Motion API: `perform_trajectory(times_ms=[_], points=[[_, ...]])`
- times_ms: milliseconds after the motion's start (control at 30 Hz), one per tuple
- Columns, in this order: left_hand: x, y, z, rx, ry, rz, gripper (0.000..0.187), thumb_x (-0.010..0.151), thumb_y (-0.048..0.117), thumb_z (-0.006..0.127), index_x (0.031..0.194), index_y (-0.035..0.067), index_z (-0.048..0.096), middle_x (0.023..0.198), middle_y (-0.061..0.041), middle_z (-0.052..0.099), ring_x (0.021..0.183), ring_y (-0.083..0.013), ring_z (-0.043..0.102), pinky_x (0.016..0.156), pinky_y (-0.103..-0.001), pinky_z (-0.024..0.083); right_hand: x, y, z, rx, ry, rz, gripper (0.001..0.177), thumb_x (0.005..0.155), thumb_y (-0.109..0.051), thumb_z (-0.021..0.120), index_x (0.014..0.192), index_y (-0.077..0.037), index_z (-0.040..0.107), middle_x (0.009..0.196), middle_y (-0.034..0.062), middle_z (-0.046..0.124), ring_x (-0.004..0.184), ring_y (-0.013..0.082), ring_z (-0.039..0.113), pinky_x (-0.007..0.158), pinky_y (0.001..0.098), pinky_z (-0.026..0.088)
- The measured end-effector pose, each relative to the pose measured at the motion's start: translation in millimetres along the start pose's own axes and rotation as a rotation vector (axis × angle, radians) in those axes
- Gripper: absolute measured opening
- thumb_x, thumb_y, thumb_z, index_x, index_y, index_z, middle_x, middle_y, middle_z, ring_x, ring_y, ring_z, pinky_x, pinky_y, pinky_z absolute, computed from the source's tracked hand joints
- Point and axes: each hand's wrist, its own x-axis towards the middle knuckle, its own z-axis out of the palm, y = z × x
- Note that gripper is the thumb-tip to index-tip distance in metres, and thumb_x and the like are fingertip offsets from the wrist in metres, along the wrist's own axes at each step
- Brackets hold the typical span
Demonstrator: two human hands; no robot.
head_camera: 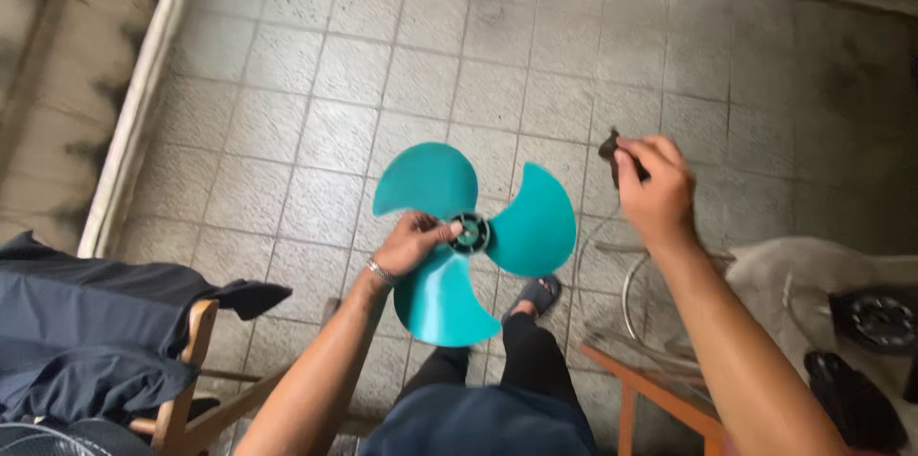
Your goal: The person cleans a teal fan blade by spraying it with a cleaning solution and wiping it with a cloth. They rotate the blade to clean different sections and repeat the spray-and-wipe cycle multiple times.
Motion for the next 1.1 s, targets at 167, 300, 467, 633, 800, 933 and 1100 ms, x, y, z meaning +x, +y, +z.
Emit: perform_trajectory(times_ms=[167, 300, 467, 633, 800, 933, 1100], points=[[-2.7, 7.3, 3.3, 0.276, 0.066, -0.175, 0.043, 0.079, 0.038, 0.076, 0.073, -0.004, 0.069, 0.065, -0.005, 0.062, 0.06, -0.0104, 0.053, 0.052, -0.029, 0.042, -18.1, -10.9, 7.9, -0.072, -0.21, -0.453, 0.01, 0.087, -0.001, 0.064, 0.096, 0.002, 0.066, 0.092, 0.0174, 0.064, 0.087, 0.0287, 0.065, 0.074, 0.0361, 0.054], [-2.7, 16.2, 11.1, 0.06, -0.053, -0.072, 0.04, 0.076, 0.038, 0.074, 0.086, 0.0, 0.07, 0.077, -0.004, 0.07, 0.068, -0.0092, 0.062, 0.06, -0.026, 0.049, -8.6, -2.1, 1.6, 0.025, -0.148, -0.043, 0.008, 0.09, 0.001, 0.062, 0.096, 0.005, 0.066, 0.096, 0.0181, 0.063, 0.084, 0.0256, 0.064, 0.07, 0.0342, 0.053], [-0.6, 22.3, 18.8, 0.35, -0.035, -0.154, 0.042, 0.079, 0.036, 0.076, 0.079, -0.005, 0.069, 0.071, -0.009, 0.067, 0.065, -0.012, 0.058, 0.056, -0.029, 0.047, -15.9, -68.3, 11.7, -0.062, -0.328, -0.724, 0.02, 0.081, -0.002, 0.064, 0.099, 0.005, 0.067, 0.089, 0.0168, 0.062, 0.085, 0.0292, 0.063, 0.072, 0.037, 0.053], [0.8, 36.9, 17.1, 0.114, -0.09, -0.058, 0.038, 0.077, 0.035, 0.074, 0.087, -0.001, 0.069, 0.077, -0.004, 0.07, 0.069, -0.0088, 0.061, 0.06, -0.026, 0.05, -13.3, -89.1, 7.8, 0.1, -0.471, -0.505, 0.02, 0.084, -0.003, 0.063, 0.103, 0.006, 0.066, 0.094, 0.0141, 0.062, 0.086, 0.0252, 0.063, 0.073, 0.0335, 0.055], [0.5, 47.5, 11.9, 0.259, -0.071, -0.12, 0.038, 0.081, 0.033, 0.074, 0.079, -0.005, 0.071, 0.068, -0.007, 0.066, 0.059, -0.0106, 0.055, 0.051, -0.029, 0.045, -3.8, -90.4, -1.5, 0.079, -0.542, -0.445, 0.02, 0.087, -0.004, 0.06, 0.105, 0.003, 0.065, 0.095, 0.0133, 0.061, 0.087, 0.0234, 0.063, 0.069, 0.0324, 0.055], [-1.4, 45.6, 5.7, 0.384, -0.16, -0.12, 0.041, 0.083, 0.032, 0.076, 0.076, -0.008, 0.068, 0.068, -0.011, 0.063, 0.061, -0.0124, 0.054, 0.053, -0.031, 0.044, 0.5, -78.6, -2.1, -0.197, -0.673, -0.406, 0.015, 0.084, -0.005, 0.057, 0.096, -0.003, 0.066, 0.09, 0.0114, 0.059, 0.088, 0.0244, 0.062, 0.07, 0.0345, 0.054], [-4.0, 49.1, -0.9, 0.261, -0.32, -0.08, 0.037, 0.079, 0.032, 0.075, 0.082, -0.004, 0.07, 0.073, -0.009, 0.071, 0.065, -0.0104, 0.063, 0.058, -0.029, 0.05, 16.2, 0.9, -31.2, -0.511, -0.716, -0.083, 0.012, 0.092, -0.007, 0.058, 0.098, -0.006, 0.069, 0.094, 0.0096, 0.062, 0.076, 0.0192, 0.062, 0.065, 0.0314, 0.052]])
